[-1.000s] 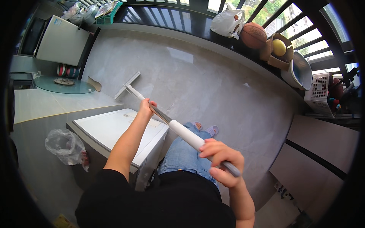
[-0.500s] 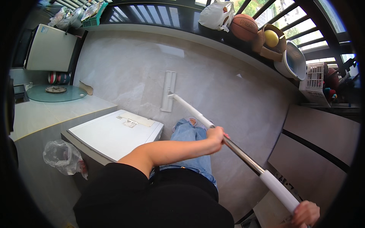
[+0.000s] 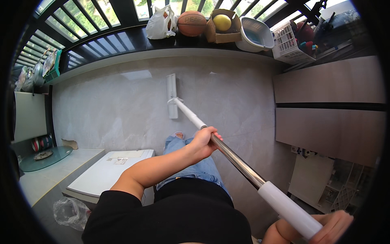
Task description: The person mops the tiled floor in a living area and dining area using a flat mop. They move around furniture, rinse the mop in a bathroom, and continue mopping different sections of the floor.
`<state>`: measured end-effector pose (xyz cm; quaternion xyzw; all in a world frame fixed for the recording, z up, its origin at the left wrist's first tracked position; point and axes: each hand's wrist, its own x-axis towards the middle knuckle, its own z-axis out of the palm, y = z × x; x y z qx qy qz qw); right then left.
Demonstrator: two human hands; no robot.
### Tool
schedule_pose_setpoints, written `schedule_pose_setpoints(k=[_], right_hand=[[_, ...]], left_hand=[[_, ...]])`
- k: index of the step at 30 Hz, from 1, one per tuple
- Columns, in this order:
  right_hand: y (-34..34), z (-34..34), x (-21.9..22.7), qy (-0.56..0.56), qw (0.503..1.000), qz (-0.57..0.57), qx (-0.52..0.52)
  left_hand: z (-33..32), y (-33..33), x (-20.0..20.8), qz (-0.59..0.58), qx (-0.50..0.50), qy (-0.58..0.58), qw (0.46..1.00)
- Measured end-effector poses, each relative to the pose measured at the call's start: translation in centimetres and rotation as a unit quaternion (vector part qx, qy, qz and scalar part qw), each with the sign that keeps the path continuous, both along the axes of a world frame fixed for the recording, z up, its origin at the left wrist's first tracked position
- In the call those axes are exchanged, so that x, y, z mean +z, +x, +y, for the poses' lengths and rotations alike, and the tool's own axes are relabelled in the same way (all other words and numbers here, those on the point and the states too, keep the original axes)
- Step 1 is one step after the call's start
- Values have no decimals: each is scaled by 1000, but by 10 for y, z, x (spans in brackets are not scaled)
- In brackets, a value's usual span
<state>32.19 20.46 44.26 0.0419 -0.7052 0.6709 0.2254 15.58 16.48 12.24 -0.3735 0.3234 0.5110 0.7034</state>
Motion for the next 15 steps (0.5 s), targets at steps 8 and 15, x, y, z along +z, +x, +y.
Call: schedule_pose_setpoints(k=[8, 15], right_hand=[[-13, 32, -153, -155, 980, -55, -114], [136, 58, -68, -22, 956, -96, -276]], left_hand=[[-44, -47, -141, 62, 72, -251, 963], [78, 142, -90, 122, -20, -197, 973]])
